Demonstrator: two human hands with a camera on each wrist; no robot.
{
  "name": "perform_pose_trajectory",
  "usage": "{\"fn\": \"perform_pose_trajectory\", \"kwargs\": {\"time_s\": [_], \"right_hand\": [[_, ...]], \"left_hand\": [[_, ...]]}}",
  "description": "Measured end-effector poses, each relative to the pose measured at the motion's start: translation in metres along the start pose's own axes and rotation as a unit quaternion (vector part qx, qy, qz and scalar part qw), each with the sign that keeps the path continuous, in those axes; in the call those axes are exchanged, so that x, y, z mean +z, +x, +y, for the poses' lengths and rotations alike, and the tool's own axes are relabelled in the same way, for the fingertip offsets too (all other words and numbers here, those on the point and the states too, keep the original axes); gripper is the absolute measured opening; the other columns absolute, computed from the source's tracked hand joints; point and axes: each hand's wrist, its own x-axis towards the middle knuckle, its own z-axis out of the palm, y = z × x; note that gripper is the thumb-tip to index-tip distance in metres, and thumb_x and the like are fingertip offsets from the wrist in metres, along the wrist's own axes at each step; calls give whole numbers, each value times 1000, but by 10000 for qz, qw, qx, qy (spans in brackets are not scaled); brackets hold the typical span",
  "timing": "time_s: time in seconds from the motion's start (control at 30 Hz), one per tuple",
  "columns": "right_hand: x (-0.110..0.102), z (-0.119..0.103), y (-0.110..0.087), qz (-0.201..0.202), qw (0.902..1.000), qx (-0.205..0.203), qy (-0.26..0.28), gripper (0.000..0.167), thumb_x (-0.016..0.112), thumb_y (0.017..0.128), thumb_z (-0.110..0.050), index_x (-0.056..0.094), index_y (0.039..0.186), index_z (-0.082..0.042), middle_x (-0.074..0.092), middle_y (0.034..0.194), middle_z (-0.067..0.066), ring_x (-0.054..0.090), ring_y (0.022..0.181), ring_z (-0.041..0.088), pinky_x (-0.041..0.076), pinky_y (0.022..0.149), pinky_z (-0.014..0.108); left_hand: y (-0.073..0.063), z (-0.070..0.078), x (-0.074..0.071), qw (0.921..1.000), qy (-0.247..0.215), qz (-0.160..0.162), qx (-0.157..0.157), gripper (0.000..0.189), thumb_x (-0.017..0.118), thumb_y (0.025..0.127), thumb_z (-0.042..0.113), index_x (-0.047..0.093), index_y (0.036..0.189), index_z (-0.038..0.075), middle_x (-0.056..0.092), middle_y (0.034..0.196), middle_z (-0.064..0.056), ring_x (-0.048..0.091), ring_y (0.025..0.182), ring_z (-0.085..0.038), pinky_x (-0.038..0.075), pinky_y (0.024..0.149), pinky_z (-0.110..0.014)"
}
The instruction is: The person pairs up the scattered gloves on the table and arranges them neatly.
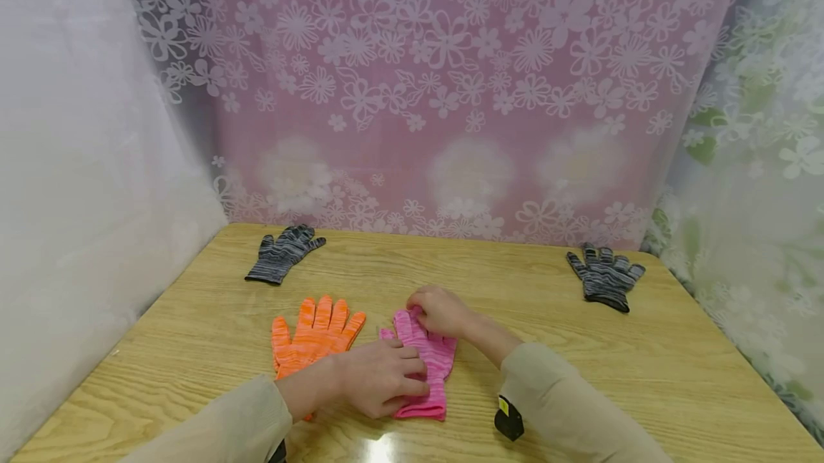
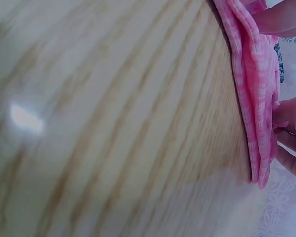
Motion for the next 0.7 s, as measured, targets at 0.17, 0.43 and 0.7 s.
{"fn": "perform_pose_trajectory", "kwargs": {"time_s": [0.17, 0.43, 0.7], "right_hand": [[-4, 0, 0, 221, 9996, 194, 24, 14, 63, 76, -1, 68, 89, -5, 62, 85, 4, 59, 81, 20, 48, 72, 33], [-5, 4, 3, 43, 9980, 619, 115, 17, 62, 77, -1, 66, 94, -3, 59, 86, 5, 55, 75, 17, 47, 68, 31], [-4, 8, -1, 261, 9979, 584, -93, 15, 65, 83, -8, 65, 98, -4, 60, 87, 5, 58, 80, 19, 48, 70, 32]], "left_hand": [[0, 0, -1, 10000, 5, 34, -6, 28, 55, 88, 31, 61, 114, 24, 56, 109, 6, 48, 97, -10, 41, 79, -25], [0, -2, -4, 10000, 27, 85, -15, 27, 56, 87, 30, 62, 112, 23, 56, 108, 5, 49, 96, -10, 41, 78, -26], [0, 0, -2, 9999, 9, 113, 35, 27, 56, 87, 30, 62, 112, 23, 56, 107, 5, 49, 96, -10, 41, 76, -25]]}}
